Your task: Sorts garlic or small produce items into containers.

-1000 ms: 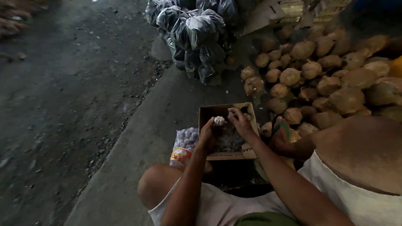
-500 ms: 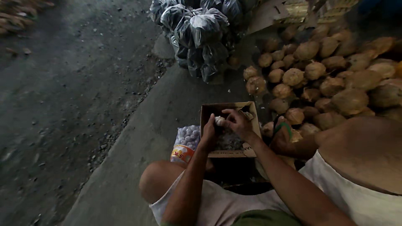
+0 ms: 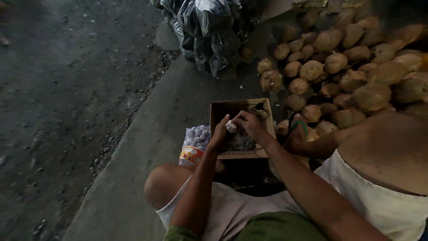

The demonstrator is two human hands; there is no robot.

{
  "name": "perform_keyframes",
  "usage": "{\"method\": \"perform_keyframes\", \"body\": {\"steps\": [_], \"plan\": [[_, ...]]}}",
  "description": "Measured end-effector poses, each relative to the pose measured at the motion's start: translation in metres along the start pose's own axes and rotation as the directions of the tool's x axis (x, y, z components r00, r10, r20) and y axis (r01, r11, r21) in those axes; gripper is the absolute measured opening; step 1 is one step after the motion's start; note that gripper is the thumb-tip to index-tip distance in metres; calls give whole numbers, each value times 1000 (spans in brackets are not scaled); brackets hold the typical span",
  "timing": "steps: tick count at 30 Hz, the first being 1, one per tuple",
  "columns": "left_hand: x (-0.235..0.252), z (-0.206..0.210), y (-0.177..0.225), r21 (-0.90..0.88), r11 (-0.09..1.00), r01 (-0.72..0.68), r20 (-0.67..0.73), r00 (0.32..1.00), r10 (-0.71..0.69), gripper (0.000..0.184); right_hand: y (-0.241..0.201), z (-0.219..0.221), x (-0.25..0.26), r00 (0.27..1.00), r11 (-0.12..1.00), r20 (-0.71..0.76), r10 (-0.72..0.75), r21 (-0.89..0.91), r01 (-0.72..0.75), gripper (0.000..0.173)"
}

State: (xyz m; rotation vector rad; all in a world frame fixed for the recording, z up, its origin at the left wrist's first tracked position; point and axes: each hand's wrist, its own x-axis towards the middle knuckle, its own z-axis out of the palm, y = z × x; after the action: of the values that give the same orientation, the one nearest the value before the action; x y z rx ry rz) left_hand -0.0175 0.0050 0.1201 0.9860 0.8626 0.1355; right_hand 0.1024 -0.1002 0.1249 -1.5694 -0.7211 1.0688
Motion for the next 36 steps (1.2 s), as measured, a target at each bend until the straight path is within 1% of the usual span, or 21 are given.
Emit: {"method": "perform_keyframes", "body": {"steps": [2,3,5,7,8,9,12,13,15,17,19,20,22,24,26,29,31,32,34,35,36], "plan": [[0,2,1,-30,999,10,17,1000,-9,58,7,0,1,999,996,-41,-16,82,20,19],[2,0,0,-53,998,19,19,1000,-18,59,8,0,0,1000,995,-16,-17,97,18,21],[4,-5,0,-91,994,58,27,998,-56,60,1,-1,-2,996,999,85,19,29,-22,38],[0,-5,2,-121,990,73,88,994,-62,61,-3,2,-2,998,999,55,10,-35,-8,27],[-2,-5,3,-120,991,66,112,992,-53,60,-3,4,-1,1000,999,2,-12,-35,12,21],[-2,-4,3,-109,993,50,108,993,-38,59,-1,5,-1,999,1000,-33,-29,-11,29,21],[1,-3,2,-108,994,13,0,1000,-13,57,4,7,-3,992,991,-98,-83,93,92,23],[3,-3,1,-110,994,-4,-41,999,-1,57,4,7,-4,989,989,-104,-108,88,117,21],[5,-4,0,-43,998,-38,-122,992,33,55,1,9,-7,975,981,-113,-193,-36,190,20],[5,-4,2,125,991,-57,-178,981,79,56,-2,12,-8,945,919,-94,-314,-280,278,19],[5,-7,1,297,951,-90,-151,979,139,57,-4,16,-9,917,838,-103,-386,-455,301,18],[7,-8,-1,322,940,-111,-135,977,162,57,-6,18,-9,922,838,-120,-368,-472,274,18],[8,-11,-5,308,935,-174,-84,974,209,55,-7,21,-11,949,917,-194,-250,-362,168,20],[7,-10,-3,252,951,-181,-83,975,208,55,-4,19,-9,960,975,-242,-139,-202,91,23],[7,-11,-1,254,954,-159,-116,974,193,56,-1,16,-7,965,983,-220,-140,-146,110,23],[8,-13,-2,385,909,-156,-122,968,218,59,-5,15,-9,961,914,-94,-259,-347,212,23],[8,-13,-2,496,854,-159,-120,961,248,61,-6,18,-11,947,889,-124,-296,-398,225,20],[7,-13,-2,536,826,-173,-114,955,274,61,-8,19,-11,952,920,-166,-257,-345,188,20],[8,-13,-4,597,776,-205,-115,935,335,60,-7,18,-9,964,986,-229,-133,-132,104,23],[9,-14,-4,645,734,-213,-109,925,364,60,-8,16,-6,968,996,-236,-85,-50,75,25],[8,-13,-2,708,671,-219,-87,916,391,60,-10,13,-6,975,999,-216,-47,-33,41,26]]}}
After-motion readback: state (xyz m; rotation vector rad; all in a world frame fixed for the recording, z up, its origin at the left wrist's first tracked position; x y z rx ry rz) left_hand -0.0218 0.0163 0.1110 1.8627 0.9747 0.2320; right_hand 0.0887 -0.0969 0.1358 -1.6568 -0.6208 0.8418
